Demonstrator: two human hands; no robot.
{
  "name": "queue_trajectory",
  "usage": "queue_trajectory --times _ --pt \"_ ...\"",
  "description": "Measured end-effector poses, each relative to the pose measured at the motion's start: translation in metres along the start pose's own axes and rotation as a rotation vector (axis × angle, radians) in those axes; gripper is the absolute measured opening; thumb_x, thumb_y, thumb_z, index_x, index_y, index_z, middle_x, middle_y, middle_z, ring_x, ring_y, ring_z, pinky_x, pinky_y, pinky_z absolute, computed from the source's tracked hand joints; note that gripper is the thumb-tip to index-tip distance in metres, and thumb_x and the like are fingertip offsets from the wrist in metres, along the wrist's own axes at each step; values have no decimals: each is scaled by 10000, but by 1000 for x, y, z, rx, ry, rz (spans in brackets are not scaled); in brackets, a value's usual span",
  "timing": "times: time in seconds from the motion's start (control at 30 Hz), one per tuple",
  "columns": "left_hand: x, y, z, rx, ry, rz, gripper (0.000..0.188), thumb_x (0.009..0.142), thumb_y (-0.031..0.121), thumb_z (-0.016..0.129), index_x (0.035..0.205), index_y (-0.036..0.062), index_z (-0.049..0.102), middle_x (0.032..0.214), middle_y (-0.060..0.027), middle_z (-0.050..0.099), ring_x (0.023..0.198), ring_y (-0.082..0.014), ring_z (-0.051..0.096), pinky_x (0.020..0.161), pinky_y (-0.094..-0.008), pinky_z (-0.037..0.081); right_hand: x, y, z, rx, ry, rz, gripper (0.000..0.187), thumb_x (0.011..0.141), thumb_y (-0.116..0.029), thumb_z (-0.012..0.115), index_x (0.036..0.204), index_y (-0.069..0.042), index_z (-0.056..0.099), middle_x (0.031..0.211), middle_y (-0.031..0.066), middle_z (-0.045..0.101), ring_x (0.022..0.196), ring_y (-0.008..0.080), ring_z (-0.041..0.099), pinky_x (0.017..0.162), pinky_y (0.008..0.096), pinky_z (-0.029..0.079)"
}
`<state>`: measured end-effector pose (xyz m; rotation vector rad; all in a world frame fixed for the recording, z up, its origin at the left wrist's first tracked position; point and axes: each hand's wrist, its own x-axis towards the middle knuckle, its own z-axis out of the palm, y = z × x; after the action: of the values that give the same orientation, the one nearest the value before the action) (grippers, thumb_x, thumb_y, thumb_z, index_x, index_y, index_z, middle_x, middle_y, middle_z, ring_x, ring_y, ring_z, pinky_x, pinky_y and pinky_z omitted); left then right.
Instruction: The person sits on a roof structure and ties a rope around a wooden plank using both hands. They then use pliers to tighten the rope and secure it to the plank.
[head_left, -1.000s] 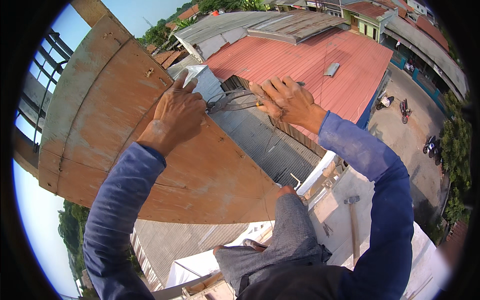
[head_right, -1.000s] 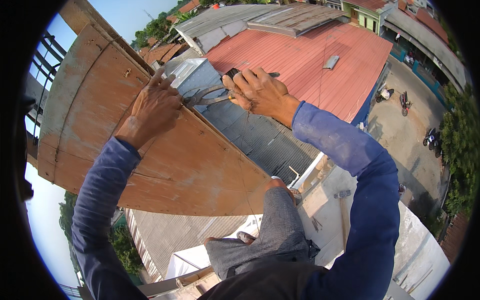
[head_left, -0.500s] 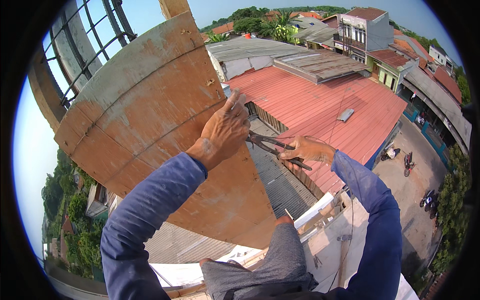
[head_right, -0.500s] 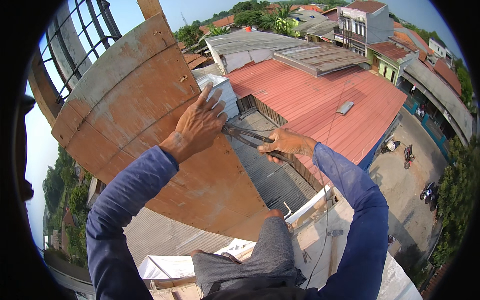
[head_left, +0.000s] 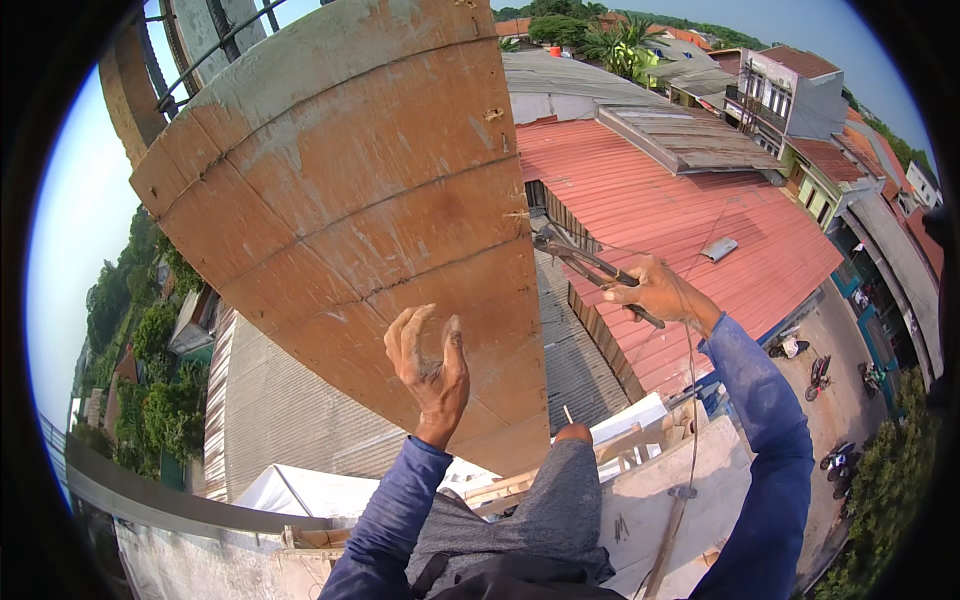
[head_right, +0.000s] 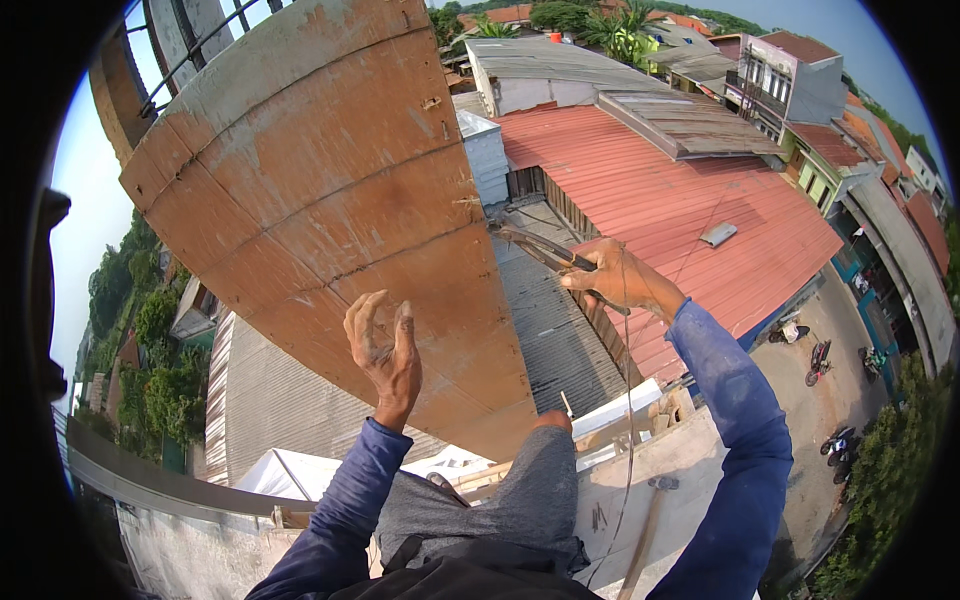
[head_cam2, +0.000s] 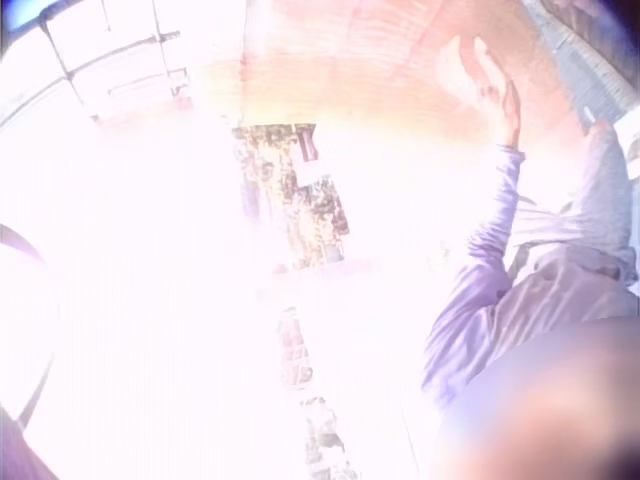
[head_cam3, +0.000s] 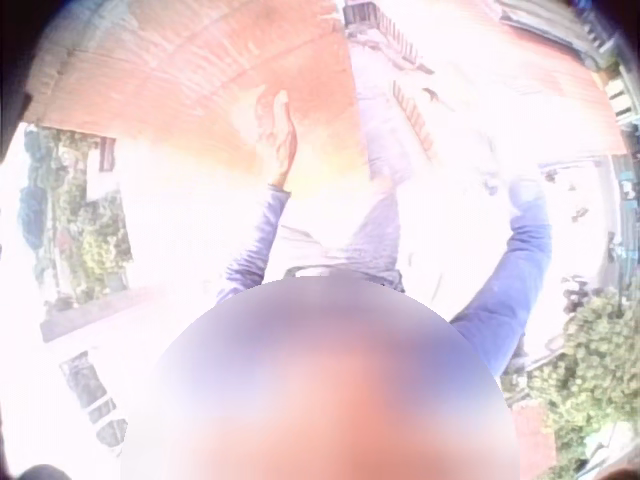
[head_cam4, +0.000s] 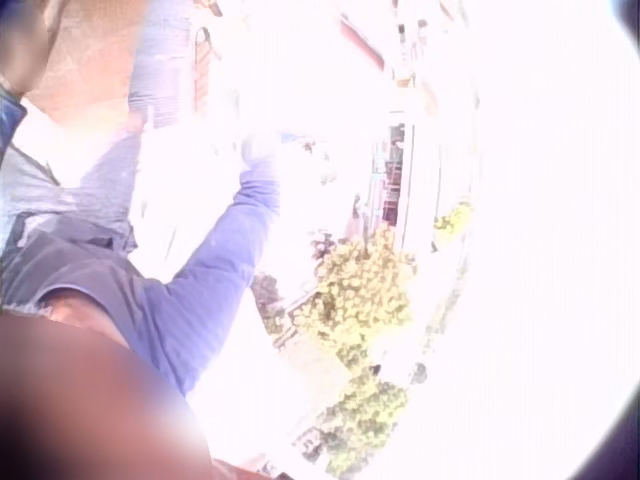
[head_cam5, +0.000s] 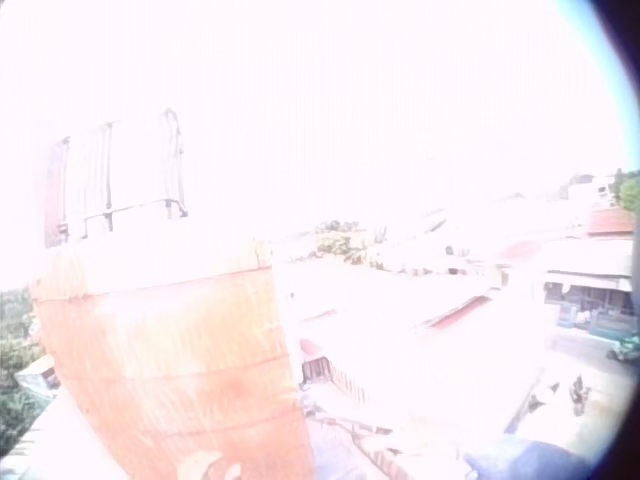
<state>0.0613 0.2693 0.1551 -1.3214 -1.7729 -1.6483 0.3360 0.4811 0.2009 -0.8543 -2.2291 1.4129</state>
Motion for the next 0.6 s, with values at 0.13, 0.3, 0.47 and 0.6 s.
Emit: queue_trajectory --times 0.13,0.3,0.47,0.6 --pt "33 -61 -69 325 364 -119 937 875 338 835 1571 88 259 1572 -206 281 1455 -337 331 1215 -499 280 -1 -8 -3 76 -43 -13 322 951 -189 750 1114 84 702 711 34 643 580 94 614 532 258 494" --pt "74 -89 -103 48 328 -166 1047 880 376 823 1605 66 134 1610 -229 188 1525 -364 224 1258 -514 217 -1 3 10 116 -180 11 461 990 -233 693 1390 -25 598 787 68 727 734 136 640 650 305 515" --pt "43 -55 -77 191 264 130 589 977 283 724 1421 31 430 1469 -178 444 1387 -298 429 1151 -473 382 -4 11 3 -47 -173 5 588 991 -305 681 1479 -36 494 1014 135 787 950 190 695 750 352 521" --pt "14 -24 -40 -41 -144 -68 243 1021 202 664 1137 -11 652 1146 -134 663 1185 -262 600 1018 -435 468 -7 16 8 307 -492 151 548 969 -319 687 1408 -9 585 1010 129 789 1072 222 709 824 395 549"
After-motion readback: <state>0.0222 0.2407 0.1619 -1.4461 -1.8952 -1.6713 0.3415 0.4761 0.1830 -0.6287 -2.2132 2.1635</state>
